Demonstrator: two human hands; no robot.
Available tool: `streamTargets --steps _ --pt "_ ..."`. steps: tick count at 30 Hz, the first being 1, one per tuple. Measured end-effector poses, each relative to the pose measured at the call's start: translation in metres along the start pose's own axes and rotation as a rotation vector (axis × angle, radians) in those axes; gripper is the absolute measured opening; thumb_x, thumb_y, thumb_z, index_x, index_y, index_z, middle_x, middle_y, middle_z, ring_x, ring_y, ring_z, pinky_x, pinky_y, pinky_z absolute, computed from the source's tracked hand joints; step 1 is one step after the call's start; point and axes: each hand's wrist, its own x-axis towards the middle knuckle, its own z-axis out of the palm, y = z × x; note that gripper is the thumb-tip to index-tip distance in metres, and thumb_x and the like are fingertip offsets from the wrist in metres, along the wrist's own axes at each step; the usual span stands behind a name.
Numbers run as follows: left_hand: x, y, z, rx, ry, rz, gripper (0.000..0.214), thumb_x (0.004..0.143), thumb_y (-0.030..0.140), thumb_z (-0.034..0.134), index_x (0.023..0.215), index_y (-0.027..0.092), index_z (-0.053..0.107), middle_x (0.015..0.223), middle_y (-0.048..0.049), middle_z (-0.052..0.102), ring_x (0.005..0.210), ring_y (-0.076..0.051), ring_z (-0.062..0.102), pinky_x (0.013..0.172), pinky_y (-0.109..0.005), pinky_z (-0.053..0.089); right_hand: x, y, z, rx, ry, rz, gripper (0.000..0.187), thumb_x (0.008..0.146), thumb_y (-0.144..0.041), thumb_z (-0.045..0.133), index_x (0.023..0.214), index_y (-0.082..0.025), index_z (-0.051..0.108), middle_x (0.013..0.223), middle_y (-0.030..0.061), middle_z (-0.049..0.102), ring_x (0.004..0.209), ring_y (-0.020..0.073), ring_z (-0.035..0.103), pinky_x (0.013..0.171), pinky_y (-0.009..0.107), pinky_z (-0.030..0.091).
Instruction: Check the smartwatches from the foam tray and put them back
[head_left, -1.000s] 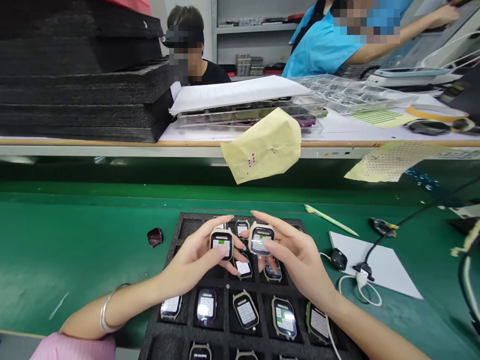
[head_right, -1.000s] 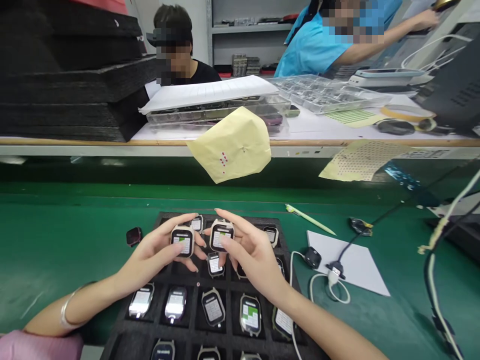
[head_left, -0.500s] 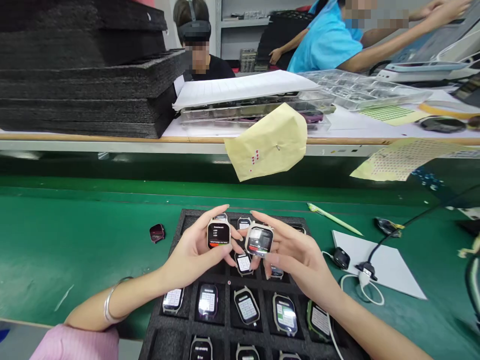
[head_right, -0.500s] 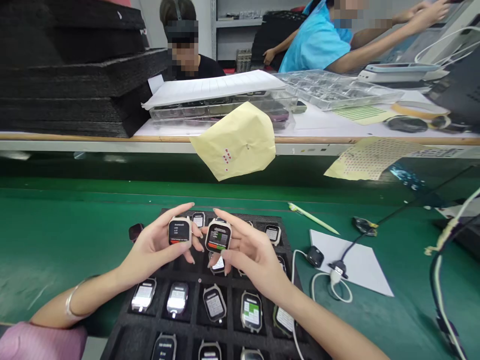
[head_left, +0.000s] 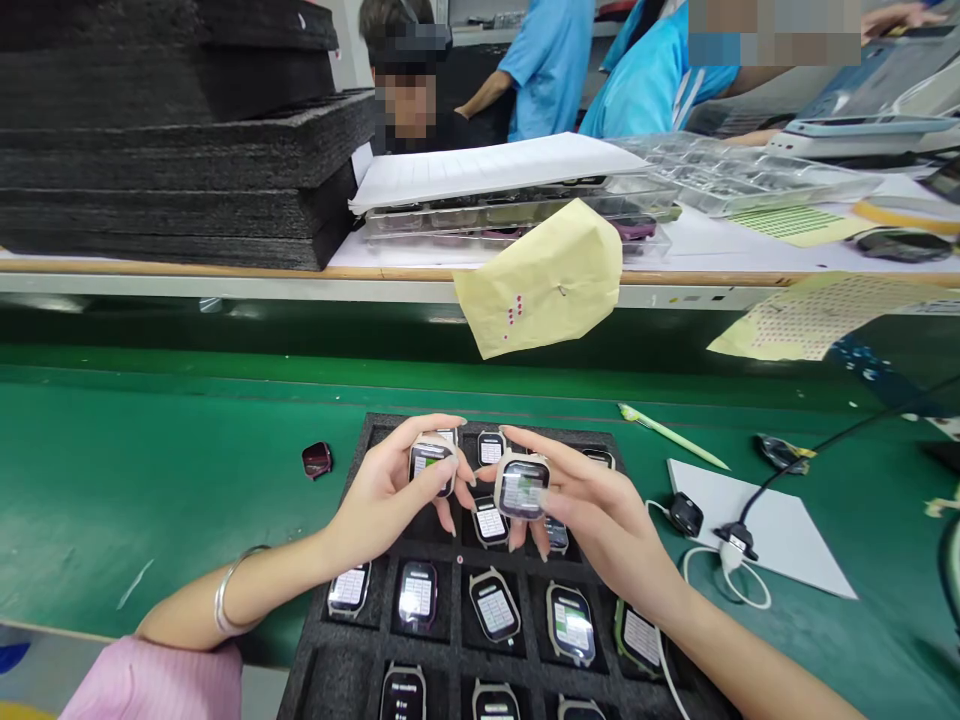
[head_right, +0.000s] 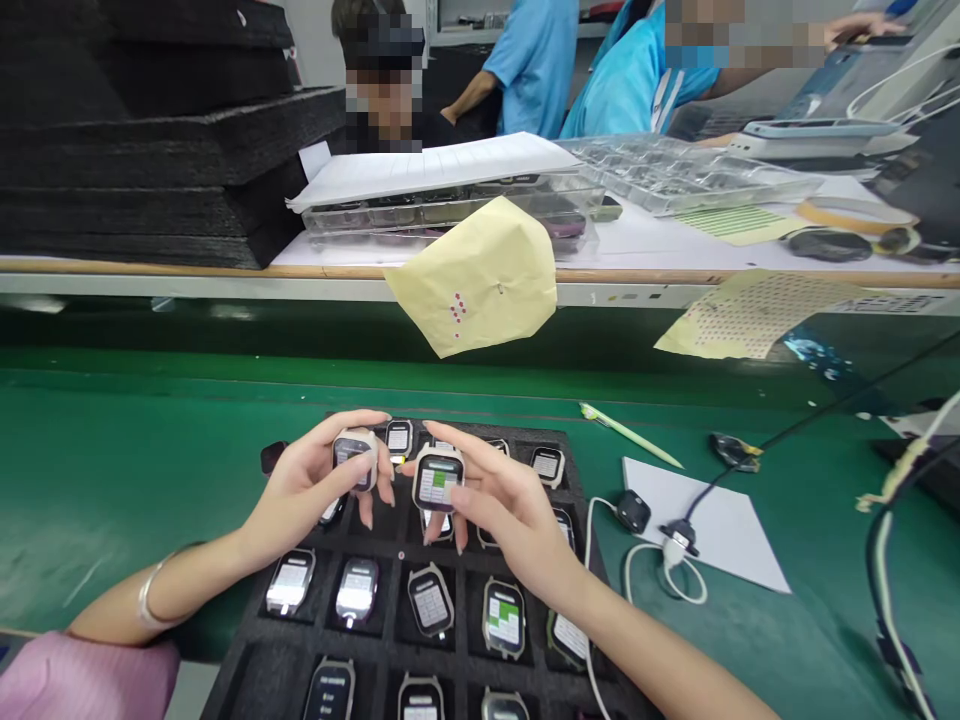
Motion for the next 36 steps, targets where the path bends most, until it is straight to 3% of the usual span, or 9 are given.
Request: streamTargets --steps 5,9,18,22,25,28,31,33,36 --pt "-0.002 0.001 -0.005 -0.017 -0.037 0.013 0.044 0.086 0.015 0.061 0.127 0.019 0.048 0.093 -0.0054 0.063 0.079 -0.016 0.065 0.061 -0.026 0.059 0.003 0.003 0.001 -0.006 -0.092 0.022 0.059 0.087 -0.014 0.066 0.139 -0.033 0.045 0.11 0.0067 0.066 0.079 0.019 0.07 0.056 0.024 0.055" --pt "-0.008 0.001 -0.013 -0.044 -0.082 0.008 0.058 0.081 0.008 0.064 0.134 0.023 0.044 0.101 -0.0062 0.062 0.087 -0.018 0.065 0.07 -0.029 0.059 0.004 0.004 0.004 -0.074 -0.024 0.039 0.053 0.089 -0.014 0.063 0.137 -0.03 0.048 0.094 0.0037 0.067 0.073 0.0163 0.07 0.053 0.021 0.054" --pt "-0.018 -0.002 -0.037 -0.011 0.025 -0.049 0.056 0.084 0.01 0.062 0.134 0.021 0.04 0.1 -0.0072 0.062 0.083 -0.017 0.065 0.065 -0.026 0.058 0.033 0.023 0.008 -0.186 -0.133 0.152 0.07 0.082 -0.013 0.065 0.144 -0.023 0.033 0.103 0.0066 0.067 0.078 0.017 0.069 0.057 0.024 0.057" --pt "-0.022 -0.005 -0.053 0.008 0.024 -0.07 0.069 0.078 0.007 0.067 0.136 0.026 0.035 0.107 -0.0063 0.057 0.091 -0.018 0.064 0.076 -0.031 0.058 0.059 0.039 0.009 -0.519 -0.24 0.169 0.063 0.081 -0.019 0.066 0.138 -0.018 0.039 0.093 0.0062 0.068 0.074 0.0202 0.068 0.062 0.032 0.058" --pt "-0.019 -0.011 -0.072 0.052 0.031 -0.082 0.076 0.079 0.009 0.066 0.14 0.03 0.025 0.108 -0.0048 0.055 0.098 -0.02 0.064 0.082 -0.035 0.056 0.066 0.049 0.015 -1.018 -0.35 -0.034 0.052 0.074 -0.022 0.075 0.122 -0.017 0.056 0.098 0.0097 0.066 0.088 0.0267 0.064 0.077 0.041 0.055" --pt "-0.007 -0.02 -0.095 0.26 0.045 -0.054 0.069 0.083 0.016 0.061 0.139 0.029 0.021 0.105 -0.0048 0.055 0.101 -0.022 0.064 0.085 -0.039 0.053 0.062 0.055 0.022 -1.297 -0.445 -0.214 0.049 0.072 -0.026 0.08 0.117 -0.014 0.061 0.108 0.0148 0.059 0.102 0.0315 0.056 0.084 0.045 0.051" --pt "0.008 -0.03 -0.116 0.788 0.022 0.024 0.048 0.083 0.023 0.061 0.125 0.02 0.039 0.107 -0.0085 0.059 0.103 -0.026 0.061 0.091 -0.043 0.047 0.059 0.053 0.019 -1.401 -0.488 -0.247 0.053 0.076 -0.031 0.077 0.123 -0.014 0.058 0.111 0.0155 0.057 0.102 0.0314 0.054 0.085 0.045 0.049" --pt "0.017 -0.033 -0.125 1.134 -0.035 0.062 0.039 0.081 0.027 0.063 0.116 0.018 0.048 0.112 -0.0106 0.059 0.108 -0.028 0.056 0.095 -0.046 0.043 0.061 0.046 0.008 -1.465 -0.436 -0.262 0.047 0.082 -0.029 0.072 0.124 -0.015 0.057 0.114 0.0157 0.056 0.105 0.0319 0.053 0.087 0.047 0.047" --pt "0.026 -0.032 -0.131 1.349 -0.118 0.077 0.035 0.079 0.028 0.063 0.11 0.017 0.053 0.112 -0.0107 0.059 0.107 -0.03 0.052 0.093 -0.048 0.04 0.066 0.035 -0.02 -1.582 -0.28 -0.243 0.032 0.084 -0.02 0.065 0.115 -0.013 0.062 0.12 0.0176 0.055 0.112 0.0342 0.05 0.089 0.05 0.044"
